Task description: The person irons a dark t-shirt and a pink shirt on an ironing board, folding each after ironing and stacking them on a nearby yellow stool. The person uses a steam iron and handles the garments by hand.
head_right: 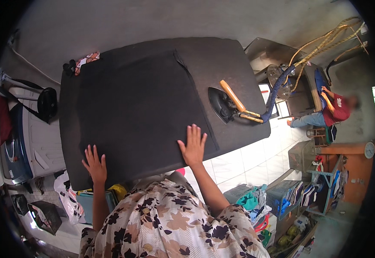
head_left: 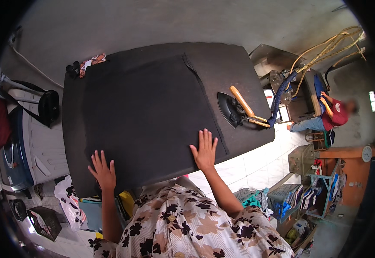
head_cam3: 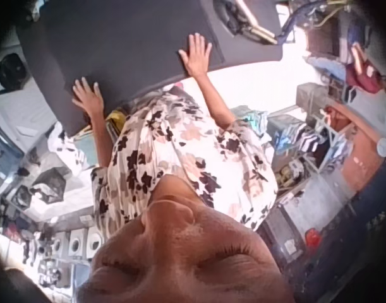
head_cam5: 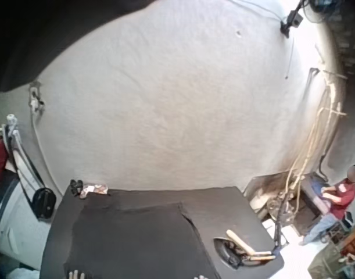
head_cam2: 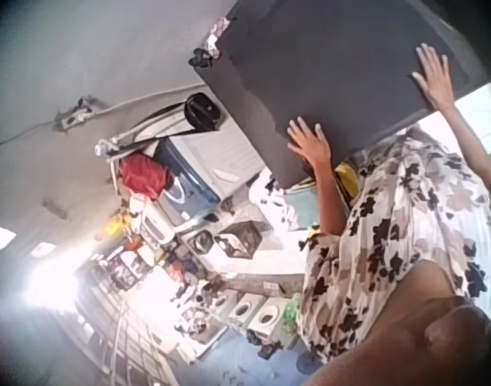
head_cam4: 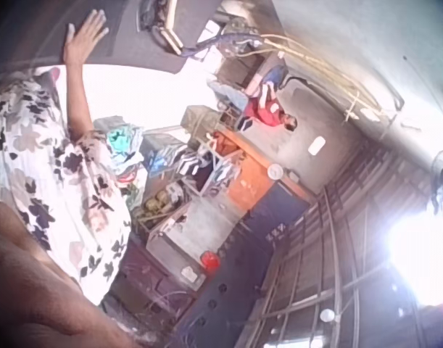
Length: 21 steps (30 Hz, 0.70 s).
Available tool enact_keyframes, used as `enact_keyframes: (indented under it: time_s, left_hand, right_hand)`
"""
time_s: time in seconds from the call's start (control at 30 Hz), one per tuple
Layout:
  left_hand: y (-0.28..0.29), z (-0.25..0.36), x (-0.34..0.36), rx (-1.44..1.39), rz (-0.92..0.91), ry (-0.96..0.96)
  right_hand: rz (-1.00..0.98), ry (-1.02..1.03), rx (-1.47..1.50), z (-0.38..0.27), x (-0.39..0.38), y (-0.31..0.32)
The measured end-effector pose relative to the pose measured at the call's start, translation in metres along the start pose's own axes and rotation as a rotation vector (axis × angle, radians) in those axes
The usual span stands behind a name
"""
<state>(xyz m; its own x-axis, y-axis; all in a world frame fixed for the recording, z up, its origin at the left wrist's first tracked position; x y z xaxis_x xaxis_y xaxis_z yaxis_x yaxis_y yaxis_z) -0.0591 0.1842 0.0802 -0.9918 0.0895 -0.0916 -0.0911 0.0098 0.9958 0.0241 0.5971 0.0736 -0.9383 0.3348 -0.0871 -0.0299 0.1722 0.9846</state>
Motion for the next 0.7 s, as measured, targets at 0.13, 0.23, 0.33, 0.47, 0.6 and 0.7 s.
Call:
enact_keyframes:
  time_s: [0.13,0.23,0.33,0.47,0.6,0.7]
  left_hand:
    - [-0.022,-0.030,-0.001,-0.085,-0.187,0.090]
    - [-0.032,-0.103,-0.016,-0.560,0.242,0.234]
    - [-0.049,-0.134,-0.030,-0.521,0.200,0.291]
    - [-0.036,-0.124,-0.018,-0.685,0.068,0.370]
    - [-0.019,-0.119,-0.037,-0.572,-0.084,0.455]
    - [-0.008,-0.109,-0.041,-0.508,-0.046,0.419]
  right_hand:
    - [-0.020,-0.339,-0.090,0.064,-0.009,-0.014]
    - [0.060,-0.303,-0.041,0.093,0.024,0.022]
    - [0.323,0.030,-0.030,0.092,0.093,0.096]
    - [0.322,-0.189,-0.453,0.141,0.173,0.112]
    - [0.045,-0.100,-0.196,0.143,0.198,0.093]
    - [0.027,-0.023,-0.159,0.159,0.209,0.095]
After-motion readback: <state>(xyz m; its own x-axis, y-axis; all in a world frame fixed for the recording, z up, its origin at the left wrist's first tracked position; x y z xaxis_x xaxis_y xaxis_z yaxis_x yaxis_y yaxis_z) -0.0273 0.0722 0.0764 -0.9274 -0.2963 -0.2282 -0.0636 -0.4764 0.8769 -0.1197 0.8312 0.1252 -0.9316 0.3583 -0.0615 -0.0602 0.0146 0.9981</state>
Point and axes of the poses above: each hand's wrist, its own x-axis towards the middle knuckle, its own y-axis out of the back of the hand, z = x × y, the point moved 5 cm from there along x, towards the middle knuckle, and after that the axes turned 9 degrees about -z, right-handed, at the moved point
